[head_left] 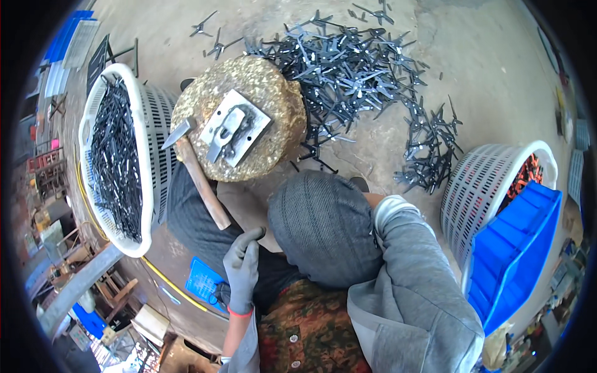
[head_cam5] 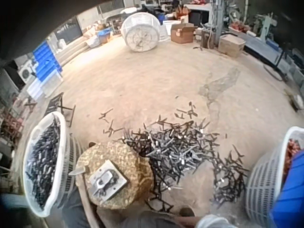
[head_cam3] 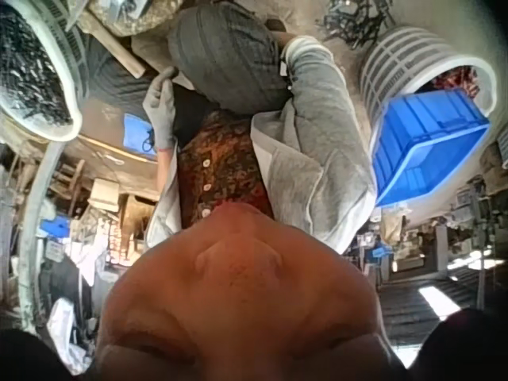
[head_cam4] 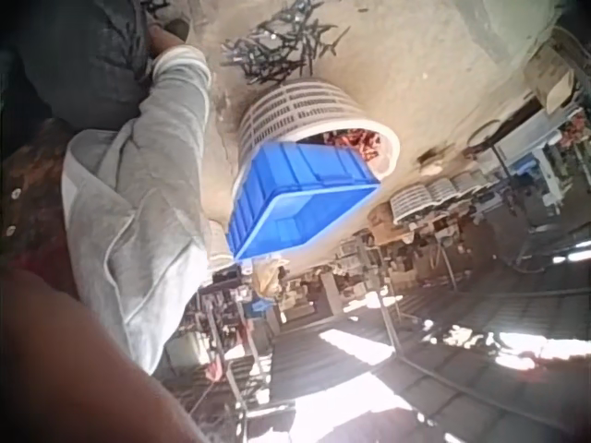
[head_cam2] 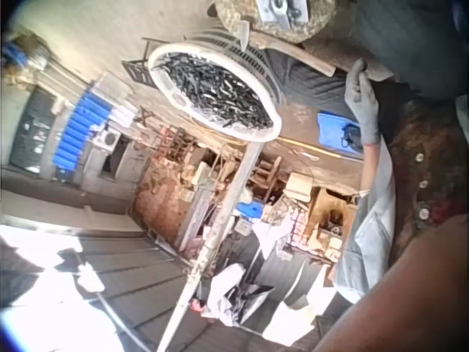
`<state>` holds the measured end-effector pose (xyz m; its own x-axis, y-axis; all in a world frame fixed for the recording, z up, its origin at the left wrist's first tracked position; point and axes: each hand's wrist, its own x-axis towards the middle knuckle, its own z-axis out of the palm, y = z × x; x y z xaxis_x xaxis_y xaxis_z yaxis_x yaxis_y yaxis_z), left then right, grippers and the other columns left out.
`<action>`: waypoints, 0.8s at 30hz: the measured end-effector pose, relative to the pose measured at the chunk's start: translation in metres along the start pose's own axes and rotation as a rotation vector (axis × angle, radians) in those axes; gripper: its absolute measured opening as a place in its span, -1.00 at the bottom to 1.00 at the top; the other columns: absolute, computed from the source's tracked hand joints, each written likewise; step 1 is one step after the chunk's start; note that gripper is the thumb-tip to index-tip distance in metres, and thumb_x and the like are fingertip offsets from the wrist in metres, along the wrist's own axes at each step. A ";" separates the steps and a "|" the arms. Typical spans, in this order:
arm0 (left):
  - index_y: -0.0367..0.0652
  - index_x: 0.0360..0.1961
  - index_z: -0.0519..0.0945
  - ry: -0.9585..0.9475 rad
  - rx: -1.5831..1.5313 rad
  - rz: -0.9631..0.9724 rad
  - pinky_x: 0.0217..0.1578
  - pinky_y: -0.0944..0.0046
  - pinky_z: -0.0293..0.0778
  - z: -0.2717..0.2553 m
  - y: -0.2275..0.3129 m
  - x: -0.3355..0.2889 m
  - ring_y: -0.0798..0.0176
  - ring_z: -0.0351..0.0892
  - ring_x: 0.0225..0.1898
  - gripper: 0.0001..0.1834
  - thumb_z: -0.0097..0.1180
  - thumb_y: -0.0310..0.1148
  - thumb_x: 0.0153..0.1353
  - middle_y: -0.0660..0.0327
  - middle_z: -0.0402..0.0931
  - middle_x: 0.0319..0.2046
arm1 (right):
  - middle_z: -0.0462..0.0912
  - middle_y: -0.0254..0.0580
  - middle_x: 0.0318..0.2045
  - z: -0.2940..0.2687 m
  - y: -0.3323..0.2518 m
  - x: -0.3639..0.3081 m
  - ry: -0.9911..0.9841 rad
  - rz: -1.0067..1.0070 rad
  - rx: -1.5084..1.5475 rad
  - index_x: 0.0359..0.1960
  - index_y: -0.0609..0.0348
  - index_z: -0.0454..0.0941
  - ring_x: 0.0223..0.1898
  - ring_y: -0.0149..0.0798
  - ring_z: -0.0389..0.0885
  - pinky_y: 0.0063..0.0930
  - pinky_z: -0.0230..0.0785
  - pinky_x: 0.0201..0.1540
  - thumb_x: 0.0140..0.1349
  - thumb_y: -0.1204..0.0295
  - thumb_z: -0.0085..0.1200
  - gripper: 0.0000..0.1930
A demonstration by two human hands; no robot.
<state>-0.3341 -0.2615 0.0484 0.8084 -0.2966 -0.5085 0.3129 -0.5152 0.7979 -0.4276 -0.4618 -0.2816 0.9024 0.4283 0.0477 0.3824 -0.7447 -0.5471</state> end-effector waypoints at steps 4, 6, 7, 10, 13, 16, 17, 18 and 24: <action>-0.40 -0.07 0.50 -0.034 -0.070 -0.016 -0.31 0.59 0.27 0.010 -0.009 0.006 0.59 0.39 -0.31 -0.75 -0.07 -0.52 0.26 0.32 0.53 -0.26 | 0.53 -0.21 -0.09 -0.024 0.022 0.015 0.079 -0.038 0.020 -0.08 0.15 0.50 0.09 -0.10 0.37 -0.29 0.27 0.11 0.21 0.30 -0.13 -0.68; -0.34 -0.15 0.50 -0.056 -0.074 -0.027 -0.49 0.59 0.23 0.012 -0.013 0.005 0.63 0.34 -0.49 -0.80 -0.06 -0.55 0.22 0.37 0.50 -0.41 | 0.48 -0.22 -0.01 -0.045 0.042 0.011 0.022 -0.050 -0.144 -0.16 0.09 0.54 0.16 -0.03 0.29 -0.18 0.16 0.20 0.12 0.31 -0.09 -0.71; -0.34 -0.15 0.50 -0.054 -0.072 -0.014 -0.49 0.59 0.23 0.013 -0.014 0.002 0.63 0.34 -0.49 -0.80 -0.06 -0.55 0.22 0.37 0.50 -0.41 | 0.45 -0.23 0.03 -0.055 0.053 0.007 -0.098 -0.123 -0.257 -0.20 0.07 0.56 0.20 0.01 0.24 -0.13 0.10 0.24 0.08 0.32 -0.06 -0.73; -0.38 -0.12 0.53 -0.150 0.017 -0.105 -0.19 0.44 0.35 0.012 -0.016 -0.005 0.44 0.47 -0.22 -0.75 -0.08 -0.51 0.22 0.21 0.56 -0.25 | 0.45 -0.26 0.03 -0.075 0.075 -0.007 -0.006 -0.114 -0.244 -0.41 -0.02 0.57 0.23 -0.01 0.22 -0.08 0.05 0.28 0.01 0.34 -0.02 -0.86; -0.35 -0.19 0.55 -0.214 0.009 -0.183 -0.35 0.46 0.35 0.012 -0.019 -0.010 0.48 0.44 -0.38 -0.78 -0.05 -0.47 0.22 0.29 0.53 -0.37 | 0.47 -0.26 0.01 -0.092 0.093 -0.024 -0.099 0.143 -0.342 -0.45 0.01 0.51 0.21 -0.01 0.24 -0.09 0.10 0.25 0.01 0.35 -0.01 -0.90; -0.35 -0.21 0.54 -0.238 0.113 -0.075 -0.51 0.49 0.28 0.014 -0.019 -0.012 0.53 0.34 -0.52 -0.80 -0.05 -0.46 0.23 0.38 0.46 -0.47 | 0.49 -0.21 -0.04 -0.126 0.126 -0.047 0.089 0.216 -0.514 -0.35 0.02 0.53 0.13 -0.03 0.32 -0.10 0.22 0.16 0.03 0.38 -0.02 -0.85; -0.35 -0.18 0.54 -0.228 0.042 -0.133 -0.54 0.51 0.23 0.014 -0.019 -0.012 0.56 0.28 -0.55 -0.79 -0.05 -0.47 0.24 0.39 0.43 -0.48 | 0.52 -0.20 -0.11 -0.139 0.138 -0.053 0.057 0.309 -0.582 -0.32 0.03 0.53 0.07 -0.04 0.37 -0.10 0.20 0.17 0.03 0.41 -0.03 -0.83; -0.35 -0.15 0.53 -0.231 -0.059 -0.189 -0.58 0.54 0.18 0.015 -0.018 -0.012 0.59 0.23 -0.58 -0.78 -0.06 -0.47 0.24 0.41 0.41 -0.49 | 0.52 -0.20 -0.11 -0.150 0.144 -0.059 0.108 0.296 -0.590 -0.32 0.03 0.53 0.07 -0.04 0.37 -0.10 0.20 0.17 0.03 0.41 -0.03 -0.83; -0.38 -0.04 0.49 -0.124 -0.059 -0.051 -0.52 0.58 0.21 0.016 -0.015 -0.006 0.62 0.27 -0.52 -0.72 -0.11 -0.53 0.27 0.36 0.47 -0.43 | 0.56 -0.08 -0.19 -0.164 0.127 -0.078 0.570 0.988 -0.229 -0.17 0.03 0.48 -0.12 -0.02 0.52 -0.19 0.34 -0.14 0.05 0.44 -0.02 -0.74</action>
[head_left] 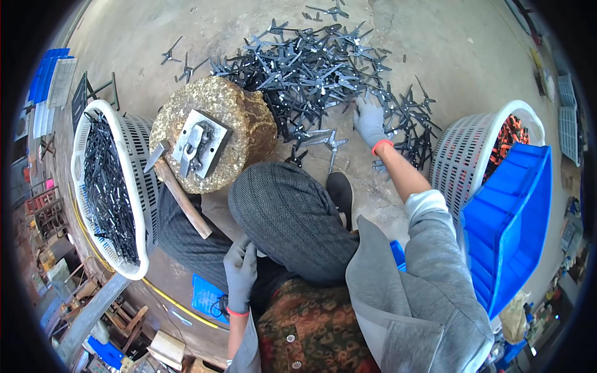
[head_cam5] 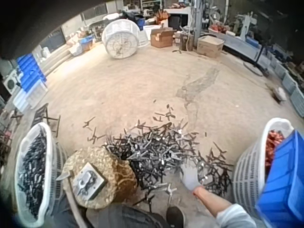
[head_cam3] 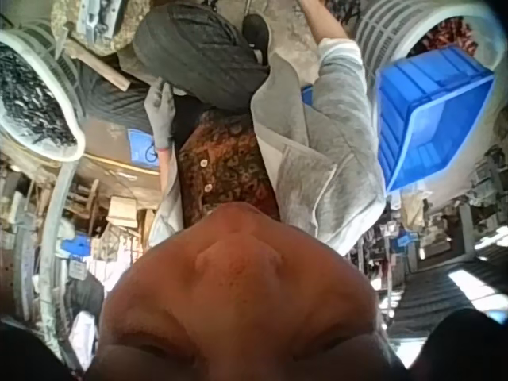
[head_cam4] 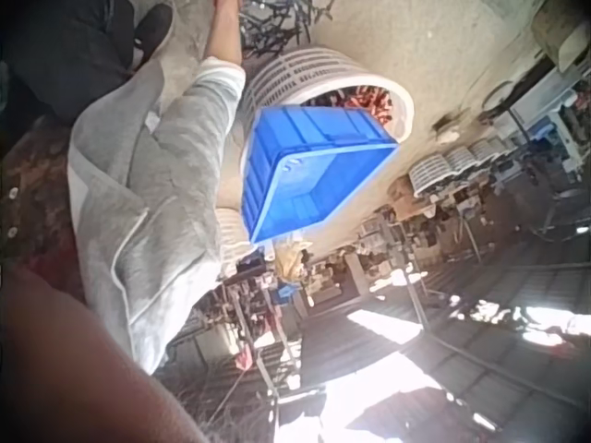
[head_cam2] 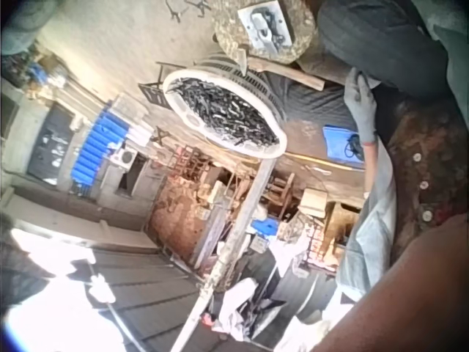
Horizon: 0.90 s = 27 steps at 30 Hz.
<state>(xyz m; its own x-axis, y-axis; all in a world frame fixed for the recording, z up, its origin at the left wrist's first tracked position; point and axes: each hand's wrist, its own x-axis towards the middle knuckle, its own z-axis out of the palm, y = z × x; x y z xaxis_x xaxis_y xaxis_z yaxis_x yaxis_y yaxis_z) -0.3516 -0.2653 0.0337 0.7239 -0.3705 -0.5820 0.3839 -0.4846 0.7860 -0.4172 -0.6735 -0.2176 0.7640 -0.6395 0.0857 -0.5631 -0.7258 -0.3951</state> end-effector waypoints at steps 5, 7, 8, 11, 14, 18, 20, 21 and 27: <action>-0.40 -0.07 0.51 -0.040 0.131 -0.015 -0.16 0.42 0.36 0.009 -0.004 0.002 0.39 0.48 -0.22 -0.73 -0.10 -0.55 0.24 0.16 0.55 -0.25 | 0.61 0.12 -0.46 0.011 -0.030 -0.068 -0.333 0.551 0.138 -0.44 0.16 0.60 -0.37 0.14 0.59 -0.06 0.40 -0.28 0.13 0.00 -0.02 -0.57; -0.40 -0.08 0.52 -0.059 0.243 0.056 -0.05 0.37 0.35 0.015 -0.005 0.004 0.32 0.50 -0.12 -0.73 -0.09 -0.56 0.23 0.10 0.56 -0.19 | 0.61 0.13 -0.44 0.023 -0.051 -0.096 -0.407 0.466 0.253 -0.46 0.13 0.64 -0.34 0.13 0.60 -0.10 0.42 -0.25 0.08 -0.04 -0.01 -0.54; -0.41 -0.06 0.51 -0.083 0.258 0.137 -0.21 0.45 0.30 0.018 -0.005 0.005 0.43 0.42 -0.26 -0.73 -0.09 -0.52 0.26 0.23 0.52 -0.27 | 0.61 0.13 -0.44 0.032 -0.060 -0.102 -0.436 0.489 0.241 -0.46 0.13 0.64 -0.34 0.13 0.60 -0.10 0.42 -0.25 0.08 -0.04 -0.01 -0.54; -0.42 -0.03 0.49 -0.101 0.274 0.227 -0.31 0.53 0.28 0.022 -0.004 0.008 0.52 0.37 -0.36 -0.71 -0.10 -0.48 0.29 0.32 0.50 -0.32 | 0.62 0.12 -0.40 0.054 -0.075 -0.109 -0.531 0.410 0.054 -0.43 0.16 0.65 -0.33 0.09 0.62 -0.12 0.45 -0.25 0.05 0.10 0.02 -0.63; -0.42 -0.02 0.48 -0.086 0.264 0.184 -0.26 0.52 0.31 0.026 -0.002 0.008 0.50 0.41 -0.31 -0.71 -0.10 -0.49 0.29 0.28 0.52 -0.28 | 0.64 0.09 -0.41 0.066 -0.069 -0.109 -0.544 0.561 0.069 -0.43 0.20 0.64 -0.32 0.08 0.62 -0.13 0.46 -0.23 0.03 0.14 0.01 -0.65; -0.41 -0.05 0.48 -0.113 0.300 0.298 -0.39 0.56 0.25 0.042 -0.001 0.014 0.57 0.32 -0.43 -0.73 -0.10 -0.49 0.29 0.37 0.47 -0.37 | 0.63 0.07 -0.48 0.061 -0.047 -0.113 -0.487 0.633 0.362 -0.45 0.23 0.63 -0.43 0.00 0.62 -0.19 0.44 -0.34 0.03 0.13 0.05 -0.64; -0.41 -0.07 0.50 -0.130 0.246 0.201 -0.26 0.48 0.30 0.051 0.002 0.020 0.48 0.40 -0.32 -0.74 -0.08 -0.51 0.26 0.26 0.51 -0.31 | 0.61 0.06 -0.56 0.051 -0.037 -0.114 -0.433 0.618 0.503 -0.48 0.25 0.61 -0.54 -0.08 0.62 -0.27 0.43 -0.44 0.06 0.10 0.07 -0.61; -0.40 -0.08 0.51 -0.167 0.227 0.090 -0.20 0.44 0.33 0.056 0.004 0.023 0.43 0.44 -0.27 -0.74 -0.07 -0.52 0.24 0.21 0.52 -0.29 | 0.59 -0.06 -0.59 0.043 -0.033 -0.113 -0.354 0.778 0.808 -0.50 0.23 0.60 -0.58 -0.19 0.58 -0.35 0.40 -0.50 0.10 0.15 0.08 -0.66; -0.40 -0.05 0.49 -0.230 0.172 0.136 -0.40 0.54 0.29 0.077 0.032 0.034 0.58 0.34 -0.42 -0.73 -0.08 -0.47 0.29 0.38 0.46 -0.37 | 0.36 -0.41 -0.68 -0.060 -0.016 -0.103 -0.057 0.851 1.487 -0.30 0.25 0.51 -0.70 -0.47 0.31 -0.58 0.25 -0.60 0.29 0.24 -0.01 -0.72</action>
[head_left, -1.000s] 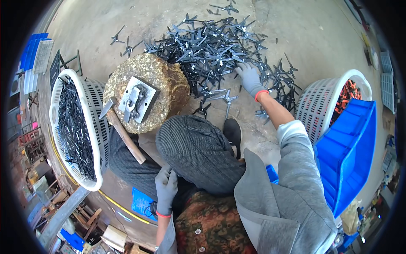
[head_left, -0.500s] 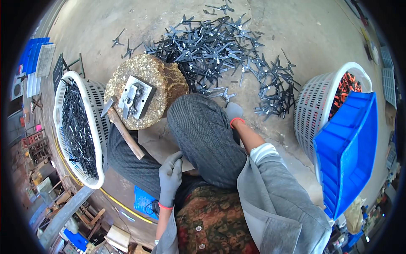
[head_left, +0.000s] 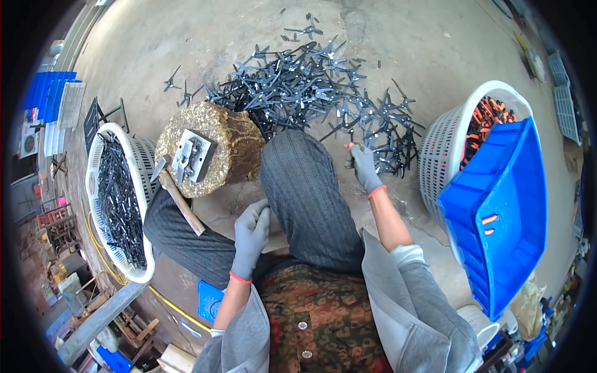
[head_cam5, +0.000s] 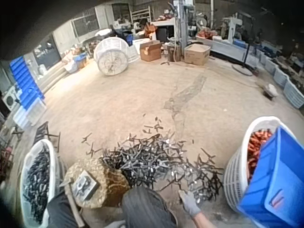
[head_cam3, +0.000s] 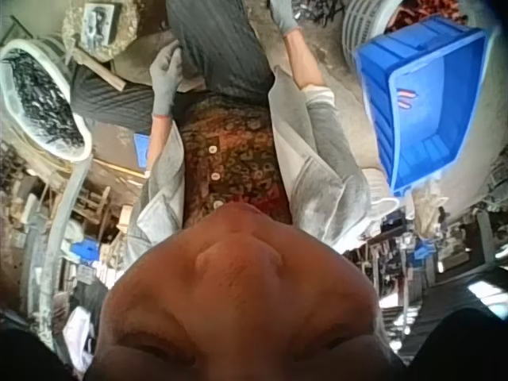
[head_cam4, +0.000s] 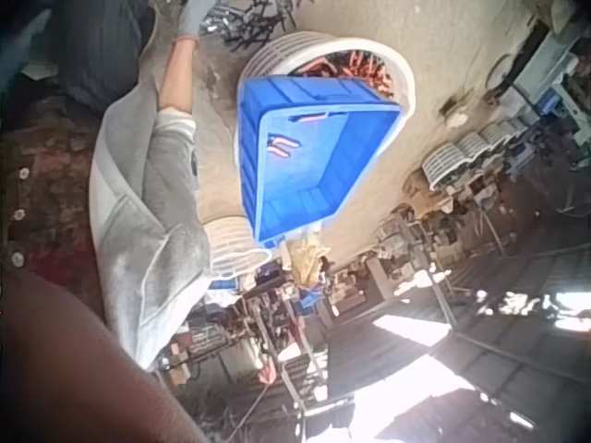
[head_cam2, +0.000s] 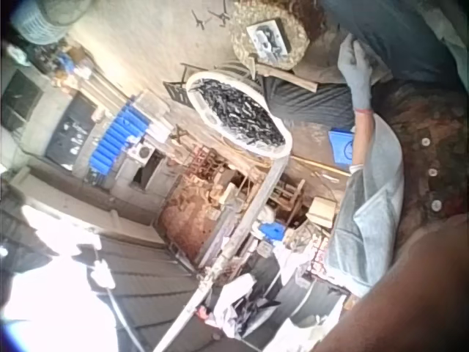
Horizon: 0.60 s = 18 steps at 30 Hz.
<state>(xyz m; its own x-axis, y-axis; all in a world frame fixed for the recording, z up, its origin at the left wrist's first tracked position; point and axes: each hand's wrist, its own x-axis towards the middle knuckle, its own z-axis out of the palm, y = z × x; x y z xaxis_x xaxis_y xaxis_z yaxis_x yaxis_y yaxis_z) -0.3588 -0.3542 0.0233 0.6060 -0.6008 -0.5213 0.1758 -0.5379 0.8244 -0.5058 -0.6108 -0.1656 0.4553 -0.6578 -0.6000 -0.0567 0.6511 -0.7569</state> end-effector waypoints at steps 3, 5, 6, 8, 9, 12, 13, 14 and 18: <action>-0.41 -0.03 0.48 0.125 0.041 0.226 -0.27 0.50 0.37 0.003 0.013 -0.002 0.50 0.44 -0.29 -0.72 -0.08 -0.47 0.29 0.26 0.52 -0.23 | 0.17 -0.50 -0.71 0.003 -0.067 -0.043 -0.025 -0.220 0.102 -0.20 0.28 0.43 -0.72 -0.54 0.11 -0.65 0.00 -0.63 0.34 0.22 -0.10 -0.69; -0.42 -0.02 0.47 0.117 0.021 0.238 -0.12 0.44 0.38 0.000 0.020 -0.013 0.41 0.47 -0.16 -0.70 -0.11 -0.47 0.30 0.16 0.52 -0.12 | 0.14 -0.51 -0.71 0.011 -0.107 -0.082 -0.147 -0.341 0.132 -0.20 0.28 0.41 -0.72 -0.56 0.06 -0.65 -0.05 -0.64 0.35 0.21 -0.13 -0.68; -0.42 -0.04 0.49 0.127 0.023 0.293 -0.08 0.43 0.37 -0.001 0.024 -0.019 0.40 0.48 -0.14 -0.71 -0.10 -0.50 0.28 0.14 0.53 -0.13 | 0.10 -0.51 -0.72 0.020 -0.123 -0.101 -0.185 -0.381 0.133 -0.20 0.29 0.40 -0.72 -0.57 0.01 -0.64 -0.07 -0.65 0.35 0.21 -0.12 -0.68; -0.41 -0.05 0.50 0.146 0.017 0.362 -0.05 0.42 0.35 -0.005 0.033 -0.033 0.38 0.49 -0.12 -0.72 -0.09 -0.52 0.27 0.13 0.54 -0.14 | 0.11 -0.50 -0.73 0.039 -0.146 -0.144 -0.247 -0.409 0.124 -0.21 0.30 0.39 -0.72 -0.57 0.03 -0.64 -0.06 -0.65 0.34 0.22 -0.12 -0.68; -0.42 -0.02 0.48 0.115 -0.070 0.360 -0.01 0.39 0.35 -0.007 0.039 -0.041 0.34 0.49 -0.08 -0.71 -0.08 -0.50 0.27 0.12 0.54 -0.12 | 0.12 -0.50 -0.73 0.050 -0.153 -0.164 -0.318 -0.441 0.120 -0.21 0.31 0.39 -0.73 -0.56 0.05 -0.64 -0.05 -0.65 0.33 0.23 -0.11 -0.69; -0.44 0.05 0.40 0.044 -0.210 0.426 0.05 0.32 0.33 -0.015 0.061 -0.063 0.24 0.48 0.00 -0.64 -0.07 -0.41 0.30 0.05 0.50 -0.07 | 0.22 -0.45 -0.77 0.088 -0.157 -0.217 -0.375 -0.467 -0.045 -0.23 0.38 0.41 -0.75 -0.55 0.18 -0.64 0.05 -0.65 0.29 0.34 -0.09 -0.73; -0.45 0.10 0.35 -0.014 -0.246 0.487 0.09 0.28 0.33 -0.017 0.069 -0.069 0.18 0.47 0.03 -0.57 -0.06 -0.33 0.32 0.01 0.47 -0.02 | 0.29 -0.42 -0.76 0.101 -0.152 -0.230 -0.401 -0.476 -0.094 -0.25 0.41 0.45 -0.75 -0.54 0.23 -0.65 0.10 -0.63 0.28 0.41 -0.09 -0.77; -0.43 0.14 0.31 -0.049 -0.277 0.509 0.08 0.28 0.32 -0.020 0.076 -0.075 0.19 0.45 0.05 -0.55 -0.05 -0.36 0.31 0.01 0.46 0.00 | 0.32 -0.42 -0.74 0.115 -0.143 -0.242 -0.394 -0.474 -0.161 -0.27 0.39 0.47 -0.75 -0.55 0.25 -0.66 0.11 -0.62 0.27 0.42 -0.09 -0.78; -0.41 0.25 0.14 -0.169 -0.515 0.509 0.09 0.30 0.31 -0.022 0.087 -0.091 0.22 0.42 0.05 -0.38 0.05 -0.39 0.23 0.03 0.37 0.07 | 0.40 -0.13 -0.70 0.161 -0.106 -0.264 -0.331 -1.055 -0.700 -0.32 0.28 0.52 -0.71 -0.37 0.38 -0.49 0.18 -0.60 0.21 0.45 -0.02 -0.86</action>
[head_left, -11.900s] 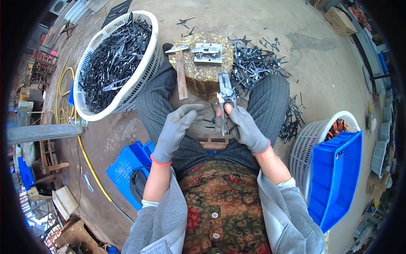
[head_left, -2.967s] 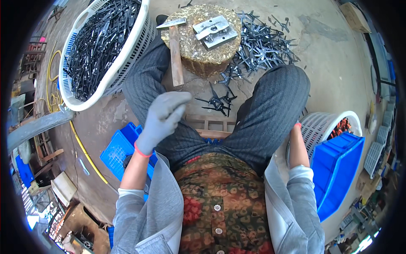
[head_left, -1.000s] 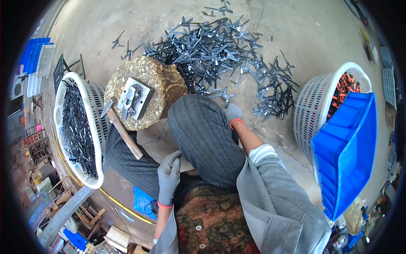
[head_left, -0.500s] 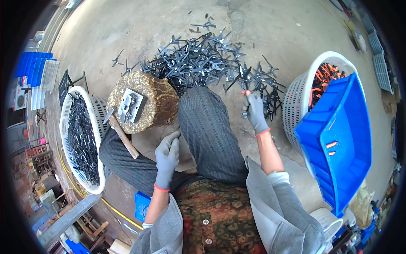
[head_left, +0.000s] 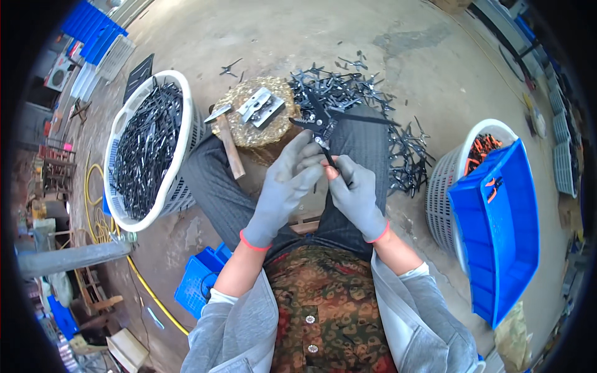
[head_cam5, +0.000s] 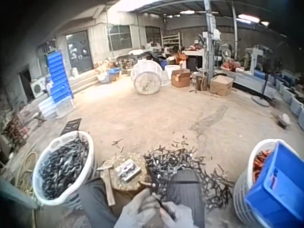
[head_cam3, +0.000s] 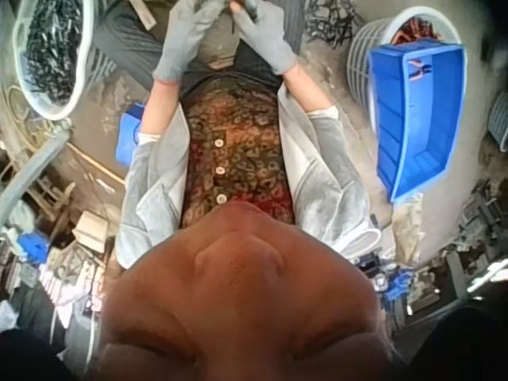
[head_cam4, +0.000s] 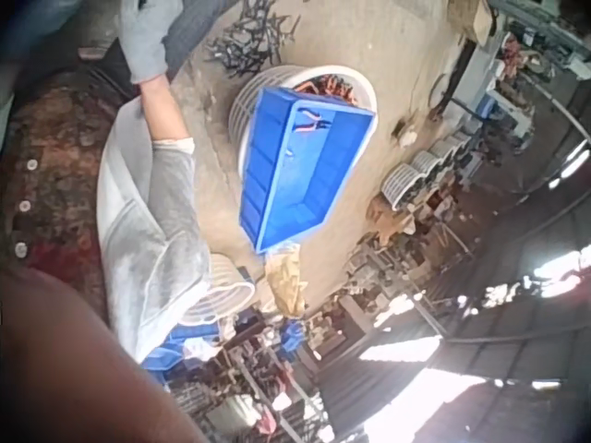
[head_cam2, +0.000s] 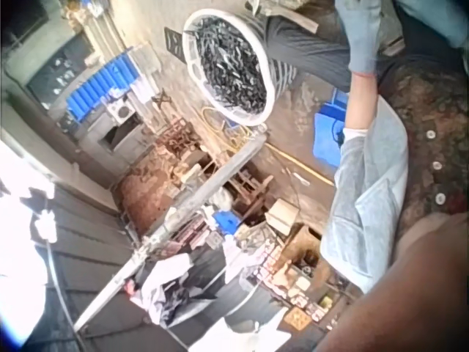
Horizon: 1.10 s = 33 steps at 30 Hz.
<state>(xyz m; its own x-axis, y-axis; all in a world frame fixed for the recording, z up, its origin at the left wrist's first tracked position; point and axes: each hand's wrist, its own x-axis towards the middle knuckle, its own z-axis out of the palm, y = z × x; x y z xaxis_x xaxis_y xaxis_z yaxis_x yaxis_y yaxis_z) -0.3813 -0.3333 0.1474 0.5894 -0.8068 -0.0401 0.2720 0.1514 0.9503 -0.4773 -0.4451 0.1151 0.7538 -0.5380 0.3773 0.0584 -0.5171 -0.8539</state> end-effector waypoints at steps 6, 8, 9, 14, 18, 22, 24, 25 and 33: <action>-0.42 0.02 0.39 0.197 0.123 0.071 -0.07 0.37 0.40 -0.024 -0.006 -0.022 0.37 0.49 -0.11 -0.61 -0.02 -0.34 0.27 0.10 0.50 -0.09 | 0.46 -0.05 -0.68 0.040 -0.016 -0.011 -0.191 -0.050 -0.072 -0.27 0.17 0.55 -0.67 -0.08 0.45 -0.35 0.24 -0.58 0.16 0.40 0.04 -0.85; -0.40 -0.05 0.46 0.246 -0.032 0.044 -0.15 0.40 0.43 -0.036 -0.008 -0.028 0.38 0.53 -0.21 -0.65 -0.03 -0.31 0.29 0.16 0.56 -0.22 | 0.46 -0.08 -0.68 0.047 -0.017 -0.016 -0.248 0.055 0.026 -0.25 0.21 0.54 -0.68 -0.16 0.45 -0.39 0.24 -0.56 0.17 0.41 0.04 -0.83; -0.40 -0.05 0.46 0.257 -0.041 0.062 -0.15 0.40 0.43 -0.041 -0.009 -0.031 0.38 0.53 -0.21 -0.65 -0.03 -0.31 0.29 0.16 0.56 -0.22 | 0.45 -0.16 -0.66 0.050 -0.017 -0.018 -0.333 0.195 0.229 -0.24 0.23 0.54 -0.66 -0.31 0.41 -0.44 0.23 -0.55 0.20 0.41 0.02 -0.83; -0.34 -0.13 0.51 0.225 -0.027 -0.036 -0.28 0.48 0.45 -0.075 0.002 -0.045 0.45 0.54 -0.36 -0.71 -0.07 -0.30 0.33 0.21 0.60 -0.37 | 0.46 -0.45 -0.52 0.040 0.003 -0.002 -0.726 0.146 0.310 -0.28 0.32 0.52 -0.45 -0.58 0.37 -0.66 0.25 -0.38 0.28 0.38 -0.04 -0.79; -0.34 -0.23 0.57 0.133 0.338 -0.213 -0.36 0.45 0.40 -0.110 0.016 -0.048 0.46 0.52 -0.41 -0.67 -0.08 -0.26 0.31 0.24 0.58 -0.47 | 0.57 -0.33 -0.44 0.018 0.023 0.040 -0.388 0.539 0.378 -0.25 0.25 0.53 -0.40 -0.51 0.50 -0.61 0.33 -0.28 0.38 0.12 -0.21 -0.59; -0.36 -0.29 0.56 -0.049 0.289 -0.255 -0.41 0.46 0.37 -0.111 0.000 -0.047 0.45 0.48 -0.49 -0.64 -0.11 -0.23 0.30 0.25 0.55 -0.54 | 0.57 -0.31 -0.53 0.023 0.025 0.041 -0.783 0.465 0.458 -0.35 0.23 0.54 -0.50 -0.49 0.50 -0.59 0.35 -0.37 0.30 -0.08 -0.18 -0.46; -0.36 -0.30 0.56 -0.045 0.310 -0.269 -0.42 0.44 0.37 -0.110 -0.010 -0.045 0.43 0.48 -0.50 -0.62 -0.13 -0.21 0.30 0.25 0.54 -0.57 | 0.53 -0.34 -0.58 0.039 0.023 0.027 -0.956 0.595 0.499 -0.48 0.20 0.50 -0.54 -0.51 0.47 -0.61 0.32 -0.43 0.32 -0.01 -0.16 -0.51; -0.37 -0.29 0.56 -0.028 0.305 -0.331 -0.42 0.43 0.38 -0.111 -0.014 -0.045 0.41 0.48 -0.50 -0.58 -0.15 -0.17 0.32 0.23 0.53 -0.58 | 0.50 -0.35 -0.61 0.045 0.024 0.021 -0.929 0.614 0.472 -0.52 0.19 0.46 -0.56 -0.52 0.44 -0.62 0.29 -0.46 0.33 0.03 -0.16 -0.53; -0.38 -0.26 0.55 0.055 -0.054 -0.467 -0.42 0.41 0.41 -0.114 -0.044 -0.049 0.38 0.49 -0.56 -0.43 -0.26 0.00 0.37 0.20 0.52 -0.65 | 0.41 -0.41 -0.66 0.055 0.045 0.002 -0.659 0.750 0.619 -0.59 0.11 0.32 -0.61 -0.53 0.34 -0.65 0.20 -0.53 0.39 0.10 -0.23 -0.56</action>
<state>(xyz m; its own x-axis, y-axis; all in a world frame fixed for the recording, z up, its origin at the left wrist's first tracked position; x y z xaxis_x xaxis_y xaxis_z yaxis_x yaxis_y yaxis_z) -0.3355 -0.2354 0.0722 0.4337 -0.7645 -0.4770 0.5556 -0.1899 0.8095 -0.4371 -0.4333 0.0575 0.9169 -0.0282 -0.3980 -0.3732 0.2922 -0.8805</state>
